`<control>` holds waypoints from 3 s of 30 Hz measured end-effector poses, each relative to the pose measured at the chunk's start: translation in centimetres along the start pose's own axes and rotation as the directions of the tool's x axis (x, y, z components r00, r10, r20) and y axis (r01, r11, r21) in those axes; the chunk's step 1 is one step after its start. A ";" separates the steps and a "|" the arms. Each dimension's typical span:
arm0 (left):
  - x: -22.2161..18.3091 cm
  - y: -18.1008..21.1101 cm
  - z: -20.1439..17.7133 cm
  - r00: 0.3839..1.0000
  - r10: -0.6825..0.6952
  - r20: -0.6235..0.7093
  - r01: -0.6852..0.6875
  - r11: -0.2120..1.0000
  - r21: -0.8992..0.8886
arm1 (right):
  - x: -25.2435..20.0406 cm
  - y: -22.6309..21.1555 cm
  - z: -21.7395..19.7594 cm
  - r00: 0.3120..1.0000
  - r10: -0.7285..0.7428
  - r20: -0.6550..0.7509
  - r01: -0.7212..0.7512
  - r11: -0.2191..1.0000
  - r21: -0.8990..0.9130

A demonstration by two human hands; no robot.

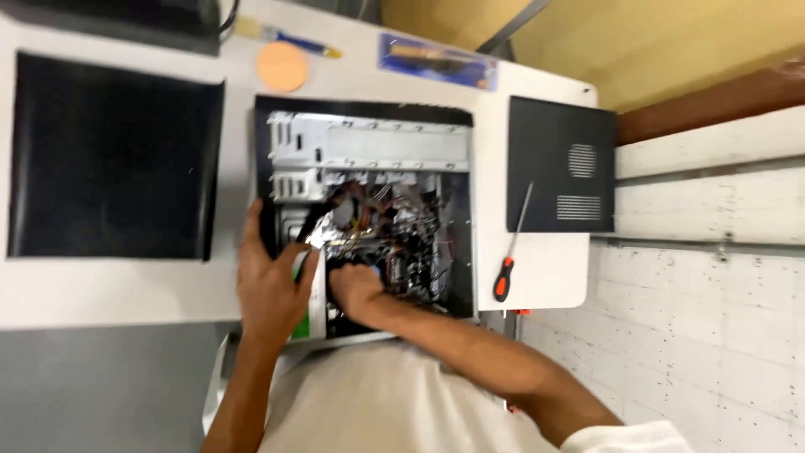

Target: Connecting internal power supply cables to the motherboard and other components inside a desktop computer case.

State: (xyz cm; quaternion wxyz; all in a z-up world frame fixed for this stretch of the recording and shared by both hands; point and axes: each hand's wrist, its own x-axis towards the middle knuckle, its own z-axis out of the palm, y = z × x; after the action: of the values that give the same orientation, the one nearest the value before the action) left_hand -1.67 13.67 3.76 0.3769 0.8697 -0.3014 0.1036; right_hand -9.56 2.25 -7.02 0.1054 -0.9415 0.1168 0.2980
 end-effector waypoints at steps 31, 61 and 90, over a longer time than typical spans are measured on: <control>-2.4 4.8 6.8 0.837 0.299 0.458 -0.457 0.842 0.286 | -14.0 7.4 -9.4 0.933 0.059 -0.354 0.166 0.802 0.574; -3.7 4.1 12.1 0.813 0.354 0.463 -0.539 0.759 0.366 | -18.9 14.2 -5.0 0.741 0.433 -0.513 0.211 0.576 0.790; -6.4 0.4 15.7 0.825 0.352 0.442 -0.526 0.763 0.375 | -6.0 11.7 -5.3 0.809 -0.557 -0.187 0.564 0.825 -0.019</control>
State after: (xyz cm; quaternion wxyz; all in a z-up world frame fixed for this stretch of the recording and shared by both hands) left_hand -7.76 5.10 -9.52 0.0538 0.8423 -0.5255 0.1077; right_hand -14.76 -9.33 -0.75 0.1949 -0.9553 -0.1513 0.1631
